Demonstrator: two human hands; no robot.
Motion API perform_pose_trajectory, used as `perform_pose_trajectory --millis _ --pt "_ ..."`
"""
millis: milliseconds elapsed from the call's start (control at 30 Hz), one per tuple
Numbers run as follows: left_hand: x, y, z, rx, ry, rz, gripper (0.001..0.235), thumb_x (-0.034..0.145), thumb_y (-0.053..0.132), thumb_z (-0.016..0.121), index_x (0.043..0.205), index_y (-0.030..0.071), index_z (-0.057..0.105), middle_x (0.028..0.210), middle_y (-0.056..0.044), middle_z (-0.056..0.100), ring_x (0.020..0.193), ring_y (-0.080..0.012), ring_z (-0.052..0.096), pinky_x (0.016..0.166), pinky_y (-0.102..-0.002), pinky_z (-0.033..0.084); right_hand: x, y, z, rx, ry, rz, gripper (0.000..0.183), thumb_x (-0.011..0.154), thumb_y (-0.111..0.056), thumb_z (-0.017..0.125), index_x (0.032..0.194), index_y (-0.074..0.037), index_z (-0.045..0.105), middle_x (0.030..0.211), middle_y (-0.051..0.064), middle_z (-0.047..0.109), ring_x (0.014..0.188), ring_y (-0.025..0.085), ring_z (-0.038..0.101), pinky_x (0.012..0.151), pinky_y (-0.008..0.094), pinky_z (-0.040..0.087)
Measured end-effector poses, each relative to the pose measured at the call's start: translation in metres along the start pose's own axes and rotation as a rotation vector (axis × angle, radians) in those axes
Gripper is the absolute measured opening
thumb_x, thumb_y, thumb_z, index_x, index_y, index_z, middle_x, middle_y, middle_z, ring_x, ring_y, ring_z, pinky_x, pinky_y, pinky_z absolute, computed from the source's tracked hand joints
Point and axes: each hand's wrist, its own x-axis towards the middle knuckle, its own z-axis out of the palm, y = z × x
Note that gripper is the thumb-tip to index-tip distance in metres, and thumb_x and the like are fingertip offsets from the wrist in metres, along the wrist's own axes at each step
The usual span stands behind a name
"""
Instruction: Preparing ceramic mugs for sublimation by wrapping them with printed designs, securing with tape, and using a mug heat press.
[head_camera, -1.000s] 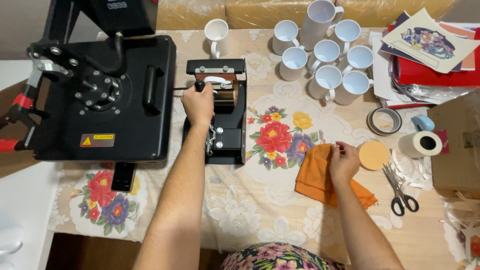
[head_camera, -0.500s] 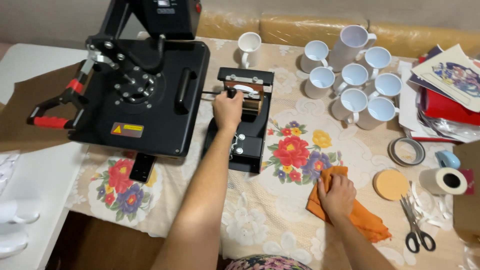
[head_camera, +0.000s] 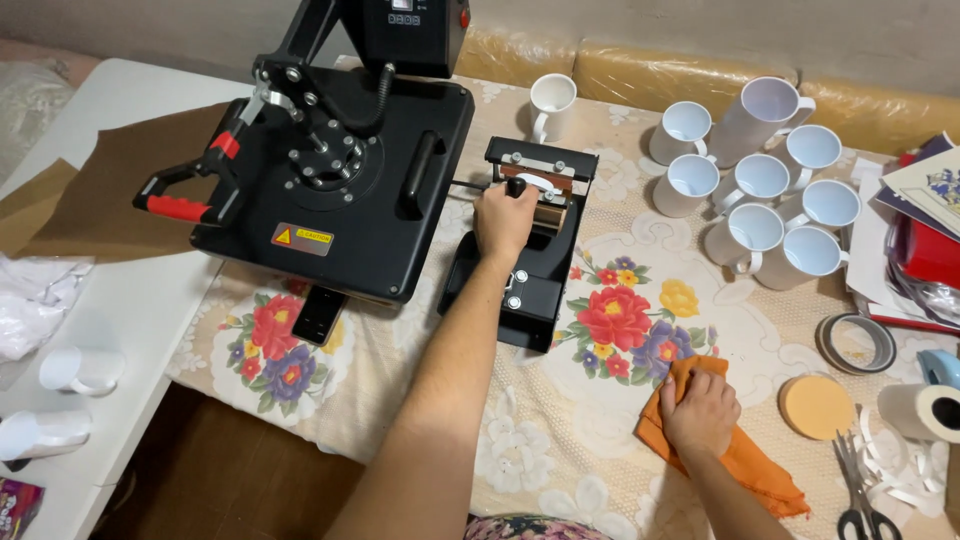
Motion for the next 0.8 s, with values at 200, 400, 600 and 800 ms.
perform_pose_trajectory --millis 200,400,600,800 --pt "0.0039 -0.0049 0.0041 -0.023 0.011 0.032 0.028 0.078 0.03 0.058 0.058 0.01 0.058 0.056 -0.003 0.06 0.053 -0.0215 0.056 0.049 -0.039 0.043 0.0 -0.0001 -0.0006 -0.027 0.017 -0.016 0.051 0.098 -0.054 0.045 0.118 -0.01 0.062 0.111 0.01 0.061 0.103 0.03 0.057 0.093 0.041 0.046" --pt "0.0042 -0.0062 0.006 -0.016 0.025 0.039 0.029 0.08 0.03 0.058 0.057 0.012 0.055 0.056 -0.002 0.059 0.052 -0.0206 0.054 0.049 -0.038 0.042 0.0001 -0.0014 -0.0049 0.007 -0.002 -0.008 0.051 0.098 -0.054 0.044 0.119 -0.01 0.062 0.113 0.011 0.061 0.105 0.031 0.057 0.093 0.042 0.045" --pt "0.003 -0.0054 0.0059 -0.017 0.039 0.034 0.029 0.078 0.03 0.059 0.058 0.011 0.057 0.057 -0.003 0.06 0.054 -0.0229 0.055 0.052 -0.041 0.043 0.0003 -0.001 -0.0033 0.002 0.002 -0.005 0.05 0.098 -0.053 0.045 0.116 -0.01 0.061 0.109 0.01 0.06 0.103 0.03 0.057 0.094 0.043 0.045" --pt "0.0059 -0.0079 0.0079 0.033 0.053 0.051 0.03 0.077 0.033 0.056 0.062 0.009 0.062 0.06 -0.007 0.064 0.059 -0.0281 0.06 0.057 -0.044 0.046 0.0002 0.0 -0.0006 0.031 0.023 -0.004 0.049 0.098 -0.054 0.046 0.114 -0.01 0.061 0.109 0.01 0.06 0.104 0.03 0.057 0.094 0.042 0.044"
